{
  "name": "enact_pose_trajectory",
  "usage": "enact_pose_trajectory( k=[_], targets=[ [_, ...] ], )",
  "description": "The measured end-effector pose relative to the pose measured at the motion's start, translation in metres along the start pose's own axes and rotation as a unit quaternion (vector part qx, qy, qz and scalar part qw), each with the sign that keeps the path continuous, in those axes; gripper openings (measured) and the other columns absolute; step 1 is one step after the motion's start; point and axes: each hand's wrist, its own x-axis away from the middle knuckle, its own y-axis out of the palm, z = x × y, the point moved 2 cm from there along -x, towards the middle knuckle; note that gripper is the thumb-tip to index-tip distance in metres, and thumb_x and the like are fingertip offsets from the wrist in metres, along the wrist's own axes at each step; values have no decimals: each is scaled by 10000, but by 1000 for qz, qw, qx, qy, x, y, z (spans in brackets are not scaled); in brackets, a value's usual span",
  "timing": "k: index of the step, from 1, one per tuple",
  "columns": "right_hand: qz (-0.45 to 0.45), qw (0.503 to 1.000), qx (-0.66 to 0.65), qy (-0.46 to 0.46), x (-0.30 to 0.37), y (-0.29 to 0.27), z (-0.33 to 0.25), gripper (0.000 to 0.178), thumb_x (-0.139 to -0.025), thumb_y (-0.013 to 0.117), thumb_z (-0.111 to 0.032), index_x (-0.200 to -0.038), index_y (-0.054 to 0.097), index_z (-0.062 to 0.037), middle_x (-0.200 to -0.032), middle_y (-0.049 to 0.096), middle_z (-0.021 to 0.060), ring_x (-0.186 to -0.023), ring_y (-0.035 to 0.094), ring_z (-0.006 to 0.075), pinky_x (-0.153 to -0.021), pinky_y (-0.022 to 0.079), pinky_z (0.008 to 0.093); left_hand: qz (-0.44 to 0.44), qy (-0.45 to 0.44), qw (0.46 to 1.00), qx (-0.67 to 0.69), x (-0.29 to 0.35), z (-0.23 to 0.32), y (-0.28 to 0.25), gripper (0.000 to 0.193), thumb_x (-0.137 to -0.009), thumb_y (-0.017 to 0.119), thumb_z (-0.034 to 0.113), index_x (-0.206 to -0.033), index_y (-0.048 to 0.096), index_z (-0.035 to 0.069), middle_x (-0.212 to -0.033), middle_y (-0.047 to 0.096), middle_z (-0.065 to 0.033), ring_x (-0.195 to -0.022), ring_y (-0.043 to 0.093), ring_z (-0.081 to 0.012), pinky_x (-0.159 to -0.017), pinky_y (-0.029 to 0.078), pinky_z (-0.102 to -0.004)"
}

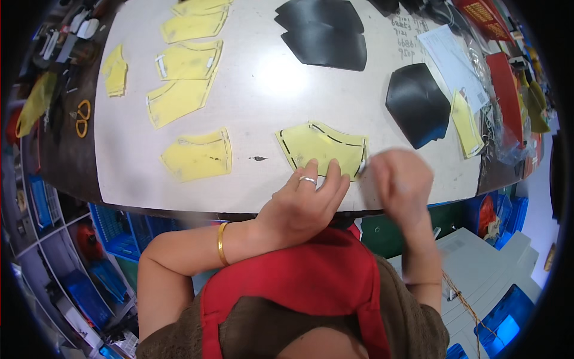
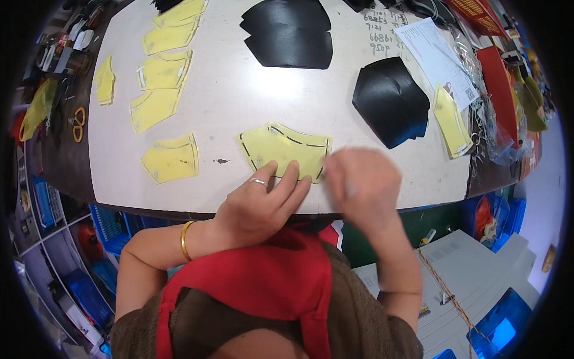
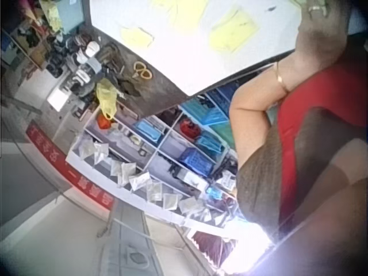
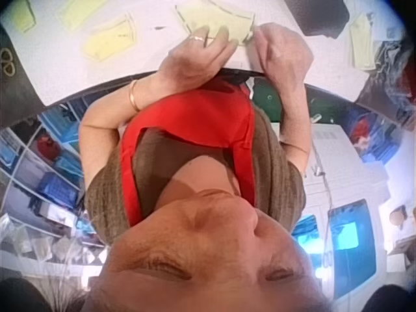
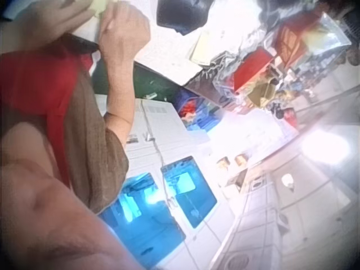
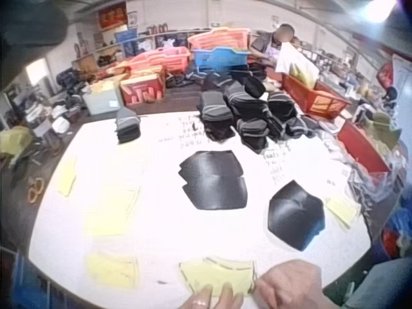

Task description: The recorder is sorting and organizing shoe upper components and applying glue or marking lines on them using a small applicator.

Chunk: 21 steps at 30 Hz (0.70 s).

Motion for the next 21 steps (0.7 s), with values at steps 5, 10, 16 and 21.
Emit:
enact_pose_trajectory(
  k=[5,10,16,21],
  targets=[
    [-93,951,-267,126,2,-19,-8,117,-924,626,-108,-942,670,-1,-870,668,148,-729,643,306,-696,522,382,9,-9,1000,16,2,1,0,355,-832,593,134,-1167,691,68,-1185,674,-129,-908,674,-304,-704,591,-278],
    [-91,977,-93,171,-38,24,13,203,-982,543,-156,-1026,702,-37,-982,690,131,-839,643,312,-791,527,378,51,7,999,5,0,-8,5,249,-790,625,127,-1018,695,57,-1053,674,-95,-842,664,-245,-588,538,-262],
    [-125,940,-251,196,-32,-5,31,105,-876,726,-129,-894,689,-32,-799,667,83,-749,643,179,-701,506,316,80,97,988,92,-15,-31,10,198,-751,653,104,-934,658,30,-998,652,-94,-879,657,-238,-672,546,-308],
    [82,941,-68,320,-23,-47,87,139,-959,664,-144,-982,716,-17,-830,678,36,-772,592,85,-749,482,248,148,3,989,-6,-75,-94,20,278,-770,691,111,-1014,626,-6,-1015,629,-152,-963,637,-305,-786,536,-407]
  ],
)
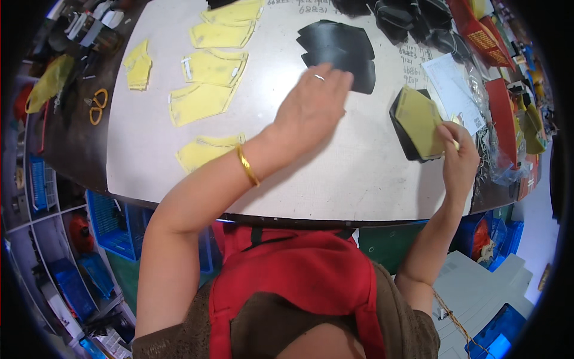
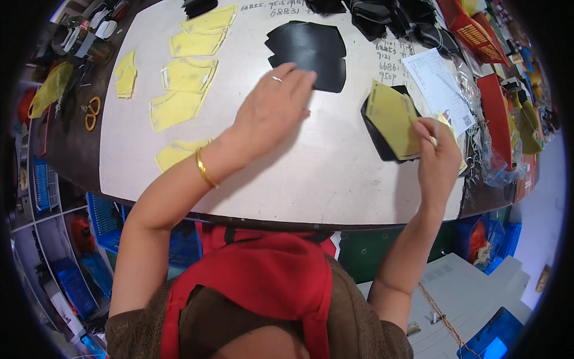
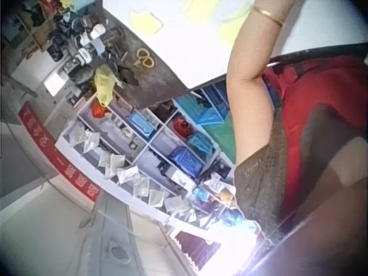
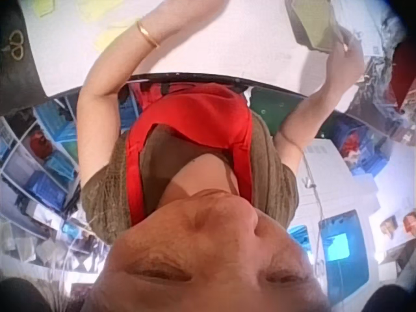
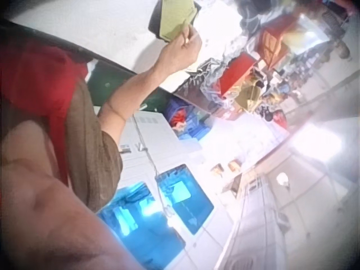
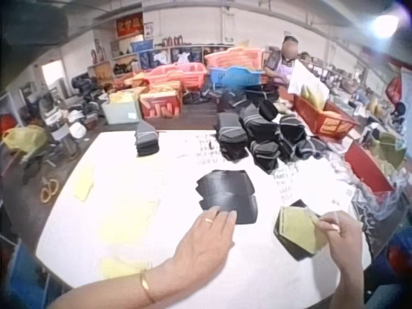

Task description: The recorder is sorting and organizing shoe upper components and applying glue or marking lines on them using a small applicator.

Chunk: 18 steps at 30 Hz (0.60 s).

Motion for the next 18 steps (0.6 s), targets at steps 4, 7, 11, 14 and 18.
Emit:
enact_pose_trajectory(
  k=[4,7,11,14,18],
  targets=[
    [33,992,-124,-10,21,-5,0,168,-1004,628,-157,-1027,690,-3,-870,662,26,-812,578,73,-782,468,227,-130,-40,986,99,31,13,-13,258,-748,746,149,-932,606,35,-916,573,-129,-878,595,-317,-740,513,-402],
    [-116,982,-148,-24,40,15,-20,138,-987,644,-119,-1035,680,5,-859,656,21,-797,573,65,-734,472,223,-149,-6,981,123,65,47,-42,252,-759,721,97,-993,652,34,-956,604,-94,-891,608,-286,-752,527,-375],
    [-216,962,-162,-40,47,57,-38,143,-922,696,-116,-993,704,7,-768,692,89,-683,637,115,-651,498,261,-50,-52,984,165,83,51,-49,296,-745,704,48,-1040,694,25,-1018,671,-104,-977,671,-308,-801,566,-380],
    [-270,955,-108,-63,52,72,-49,163,-913,700,-170,-1005,733,-40,-765,693,170,-644,679,298,-623,523,330,-20,-78,982,172,88,50,-46,286,-746,702,38,-1031,696,16,-1030,683,-118,-1000,677,-315,-806,579,-383],
    [-261,959,-71,-84,59,76,-50,151,-916,694,-176,-991,734,-50,-773,699,151,-649,679,288,-623,522,342,-21,-94,976,194,90,49,-44,258,-752,701,29,-1009,703,6,-1031,692,-132,-991,686,-329,-799,593,-390]
  ],
)
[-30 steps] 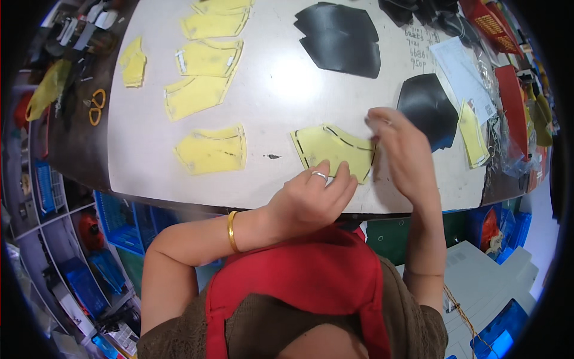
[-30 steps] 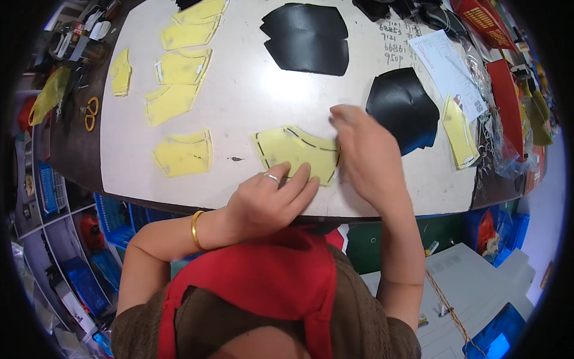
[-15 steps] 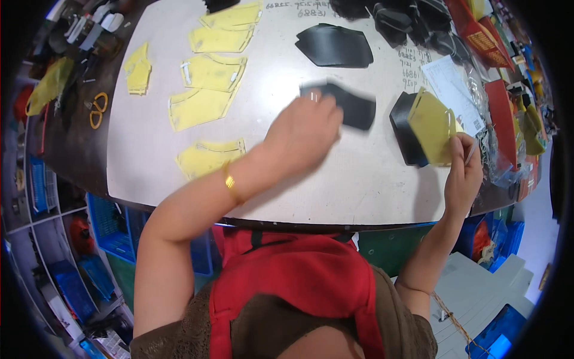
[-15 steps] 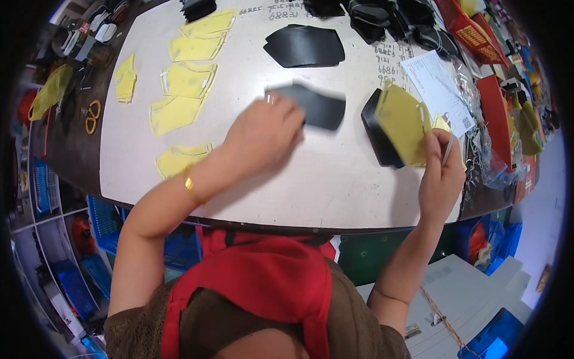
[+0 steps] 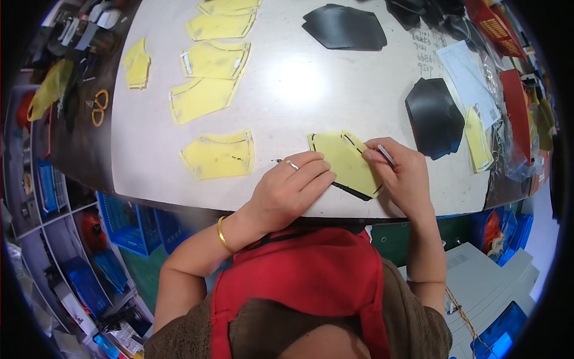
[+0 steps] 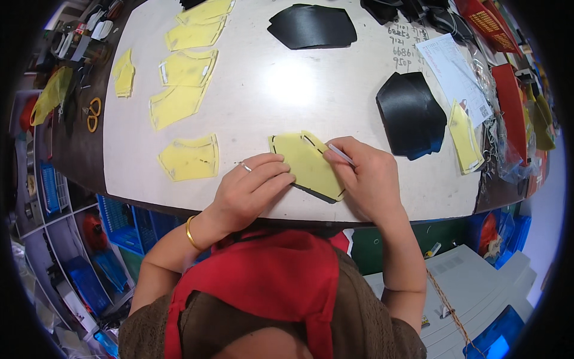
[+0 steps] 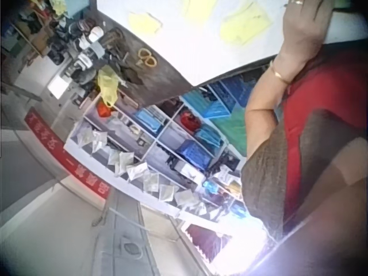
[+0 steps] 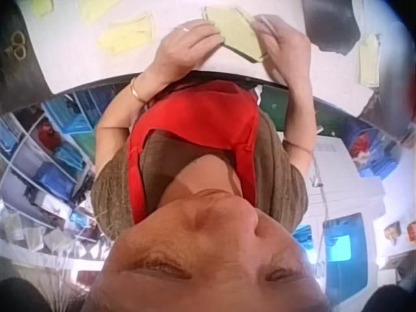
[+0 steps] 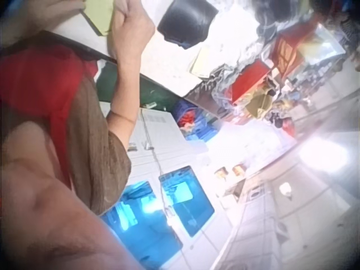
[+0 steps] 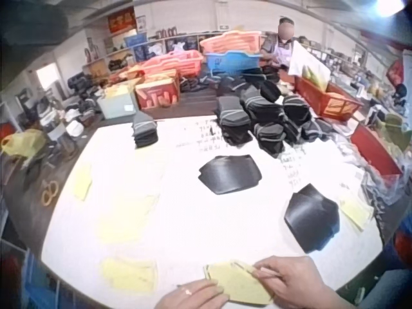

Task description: The recorder is sorting and organizing shoe upper components and applying glue or marking lines on them using a small applicator.

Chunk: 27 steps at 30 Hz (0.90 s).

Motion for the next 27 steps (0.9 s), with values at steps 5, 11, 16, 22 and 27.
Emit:
enact_pose_trajectory(
  k=[5,11,16,22,27],
  targets=[
    [33,999,38,-21,6,7,-4,145,-905,688,-160,-1001,727,-58,-804,700,133,-676,678,284,-633,518,342,-7,4,1000,-1,-3,0,-1,256,-747,698,32,-1002,707,11,-1030,695,-118,-957,689,-313,-767,595,-369],
    [-67,994,-41,82,-3,-22,6,266,-845,757,-143,-1092,694,-66,-811,711,123,-691,694,254,-654,529,332,-93,-17,995,-42,-18,4,-11,321,-744,696,40,-1064,710,68,-1026,677,-57,-857,653,-246,-659,560,-329],
    [14,1000,9,22,18,-15,10,364,-795,805,-153,-1123,675,-64,-839,724,124,-727,720,252,-665,544,337,-154,8,984,-90,-27,11,-9,397,-745,715,84,-1139,689,122,-1006,604,-29,-823,605,-235,-622,542,-326],
    [31,996,85,-24,25,-14,11,314,-802,807,-160,-1084,697,-76,-903,738,110,-734,719,256,-666,545,347,-179,37,977,-105,-25,17,-5,400,-752,718,127,-1151,693,148,-1052,595,-46,-832,603,-259,-639,549,-325],
    [174,976,26,-126,9,-36,-2,141,-919,667,-164,-1004,704,-58,-963,730,100,-827,695,256,-734,532,366,-138,95,977,-132,-19,24,3,390,-770,649,131,-1144,680,25,-1095,613,-120,-868,619,-288,-729,564,-333]
  ],
)
